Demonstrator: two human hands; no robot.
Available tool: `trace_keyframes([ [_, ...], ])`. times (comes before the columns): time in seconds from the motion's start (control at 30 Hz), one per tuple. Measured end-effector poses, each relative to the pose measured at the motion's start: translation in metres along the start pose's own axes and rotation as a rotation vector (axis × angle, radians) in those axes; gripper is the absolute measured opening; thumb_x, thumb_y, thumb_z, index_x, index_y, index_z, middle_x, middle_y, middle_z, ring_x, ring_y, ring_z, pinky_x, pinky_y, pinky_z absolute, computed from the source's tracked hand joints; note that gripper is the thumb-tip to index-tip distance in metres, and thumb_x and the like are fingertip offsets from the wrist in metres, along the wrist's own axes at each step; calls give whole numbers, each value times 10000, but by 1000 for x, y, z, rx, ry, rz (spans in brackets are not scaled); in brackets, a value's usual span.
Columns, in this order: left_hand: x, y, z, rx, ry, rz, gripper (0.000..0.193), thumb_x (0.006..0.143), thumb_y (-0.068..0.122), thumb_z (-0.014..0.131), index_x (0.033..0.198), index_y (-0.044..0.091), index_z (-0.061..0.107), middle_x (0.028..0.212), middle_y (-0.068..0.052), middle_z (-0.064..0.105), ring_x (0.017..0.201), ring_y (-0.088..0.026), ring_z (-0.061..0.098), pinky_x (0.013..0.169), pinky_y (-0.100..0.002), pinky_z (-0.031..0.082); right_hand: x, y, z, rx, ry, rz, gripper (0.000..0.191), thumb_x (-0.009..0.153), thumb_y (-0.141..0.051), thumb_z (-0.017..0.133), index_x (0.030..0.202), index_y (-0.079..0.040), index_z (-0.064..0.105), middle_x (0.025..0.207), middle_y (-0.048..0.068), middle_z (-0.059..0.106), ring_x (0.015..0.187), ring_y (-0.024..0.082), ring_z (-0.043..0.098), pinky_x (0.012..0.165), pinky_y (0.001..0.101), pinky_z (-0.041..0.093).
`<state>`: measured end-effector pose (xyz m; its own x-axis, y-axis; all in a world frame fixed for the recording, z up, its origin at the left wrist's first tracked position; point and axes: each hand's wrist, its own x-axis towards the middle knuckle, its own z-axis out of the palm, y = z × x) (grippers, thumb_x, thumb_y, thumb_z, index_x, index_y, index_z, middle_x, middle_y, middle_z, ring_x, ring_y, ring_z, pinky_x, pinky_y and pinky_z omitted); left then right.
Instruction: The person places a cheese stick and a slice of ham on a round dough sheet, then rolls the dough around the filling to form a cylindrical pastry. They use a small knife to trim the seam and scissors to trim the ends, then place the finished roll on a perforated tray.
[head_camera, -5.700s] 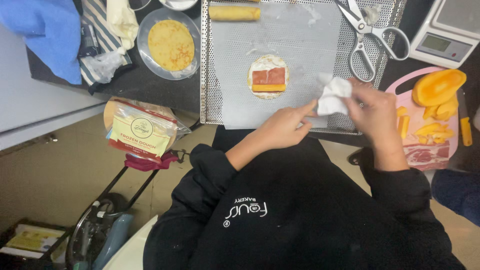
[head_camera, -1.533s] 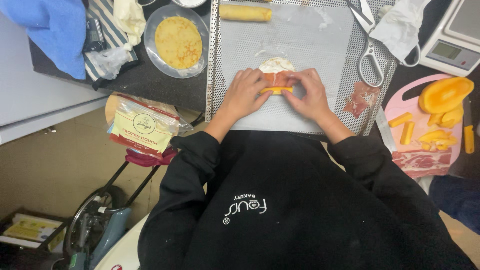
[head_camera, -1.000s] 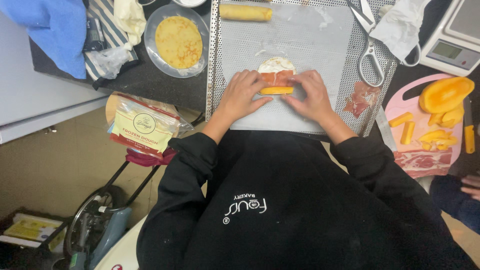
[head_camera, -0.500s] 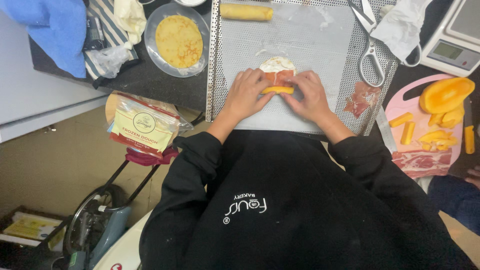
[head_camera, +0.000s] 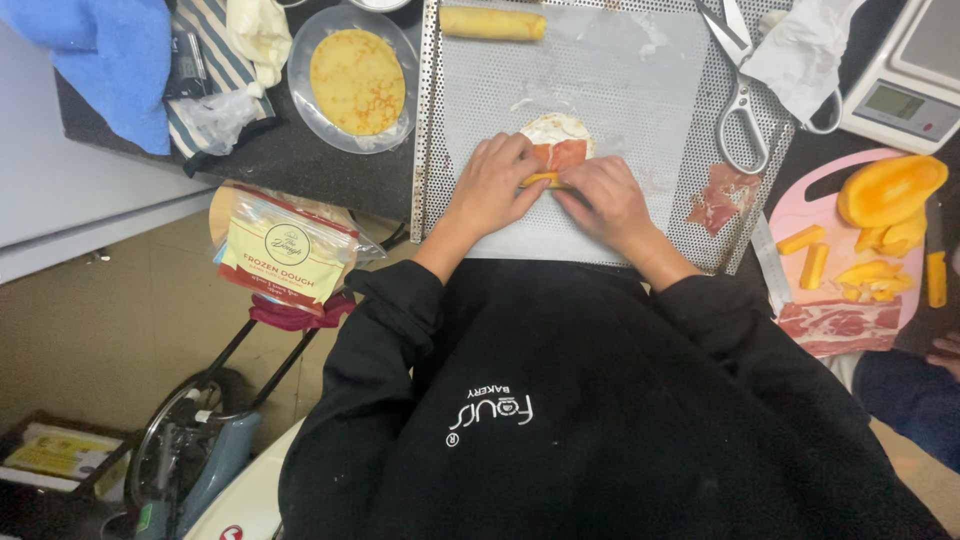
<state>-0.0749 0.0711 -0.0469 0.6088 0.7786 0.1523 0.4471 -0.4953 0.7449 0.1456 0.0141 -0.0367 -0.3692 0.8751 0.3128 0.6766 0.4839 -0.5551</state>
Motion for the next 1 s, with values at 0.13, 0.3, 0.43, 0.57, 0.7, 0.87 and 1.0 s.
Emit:
trace_keyframes([
  [0.13,0,-1,-1,-22,8,7,160,867,220,741,969,100,711,983,-57,569,979,-274,554,876,-421,446,3,3,0,50,-11,80,331,807,-74,866,1076,-35,678,975,108,681,933,303,640,839,404,499],
  [0.3,2,0,-2,10,-48,0,149,897,208,732,964,79,700,992,-56,579,984,-270,563,877,-418,450,3,5,0,91,-49,113,353,830,-91,848,1132,-23,679,999,121,683,941,309,642,858,404,498],
  [0.43,1,5,-4,32,-45,34,236,877,241,748,1036,79,685,984,-47,588,965,-264,569,858,-421,456,2,7,0,91,-56,128,364,834,-104,842,1146,-26,673,1007,125,680,945,315,640,863,408,502],
  [0.57,3,8,-4,44,-7,107,363,834,271,768,1120,74,661,991,-52,592,965,-274,572,834,-426,456,2,8,0,90,-71,129,377,827,-103,852,1154,-33,678,1011,130,681,950,319,639,857,410,511],
  [0.7,5,6,-1,51,-26,83,295,859,242,754,1106,102,672,1001,-29,610,967,-260,577,845,-420,458,3,7,-3,63,-75,94,390,832,-111,873,1158,-27,676,1038,123,694,959,313,642,851,406,523],
  [0.87,3,3,2,40,-42,59,222,884,241,748,1043,103,676,973,-43,594,971,-270,573,859,-424,456,4,7,-10,18,-71,29,403,791,-105,874,1121,-19,660,1018,106,687,964,313,649,853,409,529],
  [1.0,2,2,3,-5,-22,54,224,880,219,735,1071,107,699,963,-49,591,961,-278,563,852,-429,450,3,7,-13,21,-58,64,374,803,-80,873,1114,-29,671,1014,101,691,956,303,652,838,399,531],
])
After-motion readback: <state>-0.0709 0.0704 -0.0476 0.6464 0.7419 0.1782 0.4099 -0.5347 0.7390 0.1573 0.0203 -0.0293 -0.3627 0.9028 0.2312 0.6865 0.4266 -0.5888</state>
